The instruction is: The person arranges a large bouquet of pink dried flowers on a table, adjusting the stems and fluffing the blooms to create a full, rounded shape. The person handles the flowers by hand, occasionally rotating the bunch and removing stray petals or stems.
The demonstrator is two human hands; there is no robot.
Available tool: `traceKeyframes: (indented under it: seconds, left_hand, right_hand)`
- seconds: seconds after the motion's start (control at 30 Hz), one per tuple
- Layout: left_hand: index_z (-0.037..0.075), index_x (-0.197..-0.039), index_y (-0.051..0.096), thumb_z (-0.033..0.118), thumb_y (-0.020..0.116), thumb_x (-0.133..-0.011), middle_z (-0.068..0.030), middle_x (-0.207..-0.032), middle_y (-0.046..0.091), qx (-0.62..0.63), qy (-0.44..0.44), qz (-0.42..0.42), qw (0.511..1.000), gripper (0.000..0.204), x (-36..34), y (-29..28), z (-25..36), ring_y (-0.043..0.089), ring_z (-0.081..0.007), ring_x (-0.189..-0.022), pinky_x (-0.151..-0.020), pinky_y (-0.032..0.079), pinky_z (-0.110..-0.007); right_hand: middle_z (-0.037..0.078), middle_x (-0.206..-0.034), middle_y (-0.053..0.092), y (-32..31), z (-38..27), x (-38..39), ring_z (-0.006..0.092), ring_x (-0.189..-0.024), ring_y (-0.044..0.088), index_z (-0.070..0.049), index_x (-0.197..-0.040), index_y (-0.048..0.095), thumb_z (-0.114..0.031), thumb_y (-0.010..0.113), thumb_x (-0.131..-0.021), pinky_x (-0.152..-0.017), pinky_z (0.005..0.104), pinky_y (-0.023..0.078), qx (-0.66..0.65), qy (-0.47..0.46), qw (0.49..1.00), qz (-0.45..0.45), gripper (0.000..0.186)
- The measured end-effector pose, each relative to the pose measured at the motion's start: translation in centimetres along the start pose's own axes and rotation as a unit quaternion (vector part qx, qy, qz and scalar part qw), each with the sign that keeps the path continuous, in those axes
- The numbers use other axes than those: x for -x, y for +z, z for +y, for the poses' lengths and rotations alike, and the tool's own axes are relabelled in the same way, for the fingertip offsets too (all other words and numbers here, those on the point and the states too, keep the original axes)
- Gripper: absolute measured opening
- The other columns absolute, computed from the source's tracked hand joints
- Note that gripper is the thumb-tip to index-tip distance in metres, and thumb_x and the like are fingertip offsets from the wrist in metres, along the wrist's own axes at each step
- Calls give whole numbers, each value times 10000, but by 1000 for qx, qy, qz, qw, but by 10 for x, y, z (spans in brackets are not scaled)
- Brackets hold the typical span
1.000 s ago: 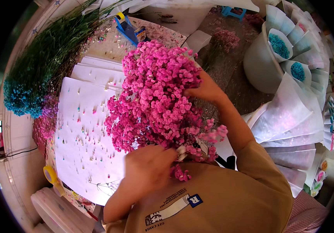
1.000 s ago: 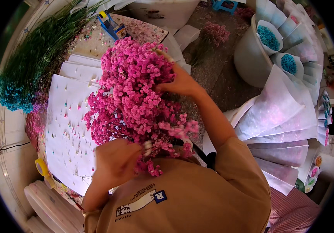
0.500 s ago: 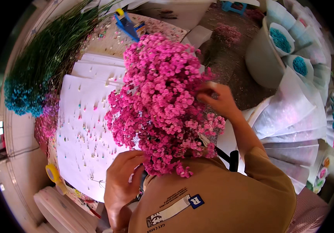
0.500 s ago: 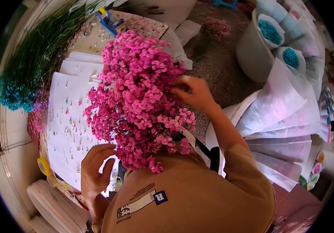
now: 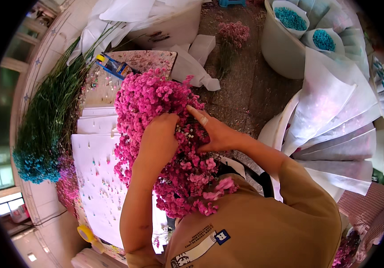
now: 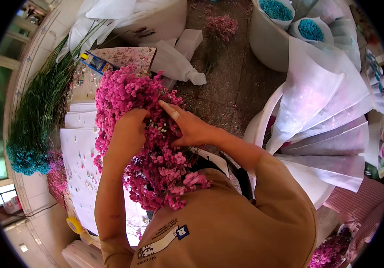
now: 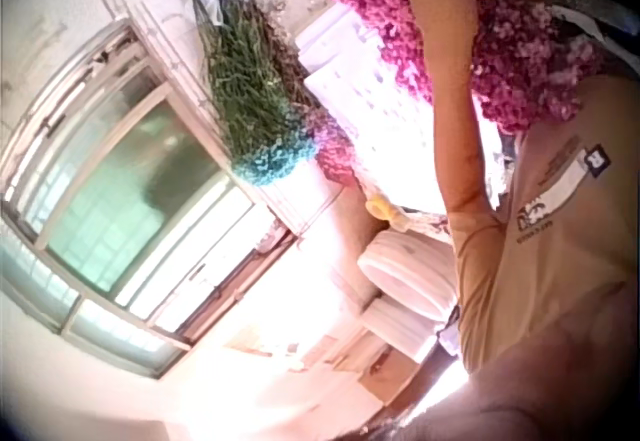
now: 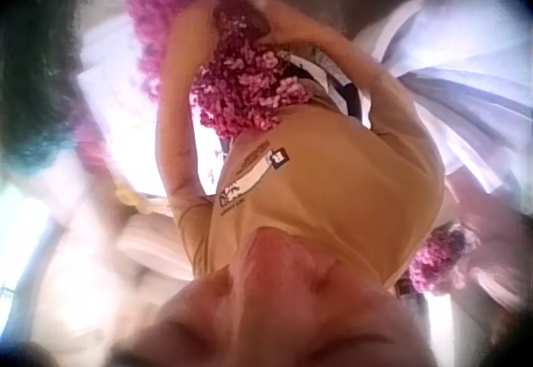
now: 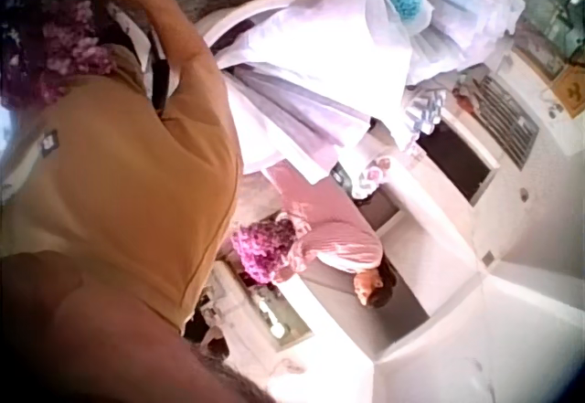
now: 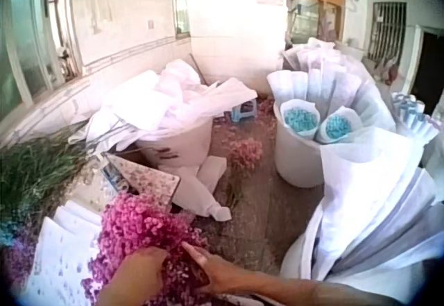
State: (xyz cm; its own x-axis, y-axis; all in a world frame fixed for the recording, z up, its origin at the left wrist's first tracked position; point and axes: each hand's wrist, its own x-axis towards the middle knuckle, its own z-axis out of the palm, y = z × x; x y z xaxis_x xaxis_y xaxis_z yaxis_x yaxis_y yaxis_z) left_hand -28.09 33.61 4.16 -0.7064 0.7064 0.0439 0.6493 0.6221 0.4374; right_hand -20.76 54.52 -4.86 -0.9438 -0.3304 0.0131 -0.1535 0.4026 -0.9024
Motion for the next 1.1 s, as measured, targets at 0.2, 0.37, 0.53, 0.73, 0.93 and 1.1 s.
traceKeyframes:
  seconds: [0.2, 0.37, 0.53, 0.73, 0.93, 1.1]
  left_hand:
    - [28, -989, 725, 36, 673, -788, -157, -1009, 681, -152, 38, -78, 985, 208, -2, 5, 15, 620, -343, -1020, -880, 511, -448]
    - [80, -939, 755, 193, 652, -844, -83, -967, 675, -380, 67, -97, 918, 180, -4, 51, 55, 579, -243, -1020, -910, 435, -393]
    - [93, -831, 744, 183, 639, -840, -68, -908, 640, -395, 63, -48, 915, 138, 2, 67, 68, 563, -240, -947, -877, 412, -387]
    - [55, -1131, 596, 70, 580, -874, -121, -1036, 663, -249, -8, -18, 968, 258, 6, 34, 55, 619, -292, -993, -847, 504, -427]
    - [3, -1155, 598, -63, 573, -807, -180, -1068, 669, -149, -14, -14, 989, 356, 5, 15, 37, 627, -381, -1039, -907, 506, -474]
    - [8, -1212, 627, -100, 580, -766, -196, -1083, 677, -133, -57, -21, 989, 462, 1, 15, 41, 628, -405, -1052, -919, 506, -491]
  right_hand:
    - [264, -1633, 270, 5, 6, 2, 417, -1510, 324, -87, -1673, 68, -141, 928, -669, -1242, 443, 304, -16, -12, 1000, 7, 1323]
    - [242, -1636, 273, 8, 19, 3, 388, -1519, 319, -80, -1666, 133, -126, 906, -692, -1241, 447, 304, -40, -52, 997, 25, 1245]
    - [175, -1432, 556, -3, 37, 16, 293, -1302, 584, -57, -1613, 331, -125, 857, -759, -1113, 405, 463, -130, -56, 988, 63, 1006]
    - [41, -1007, 678, 14, 72, 29, 172, -972, 699, -10, -1387, 546, 12, 693, -904, -869, 336, 562, -311, 107, 934, 143, 506]
    - [83, -971, 702, 32, 81, 13, 239, -913, 695, -83, -1154, 692, -48, 714, -865, -798, 364, 552, -114, -75, 985, 107, 292]
    - [98, -1005, 700, 23, 70, 9, 276, -969, 682, -84, -1132, 720, -79, 743, -790, -866, 395, 542, -96, -62, 993, 8, 343]
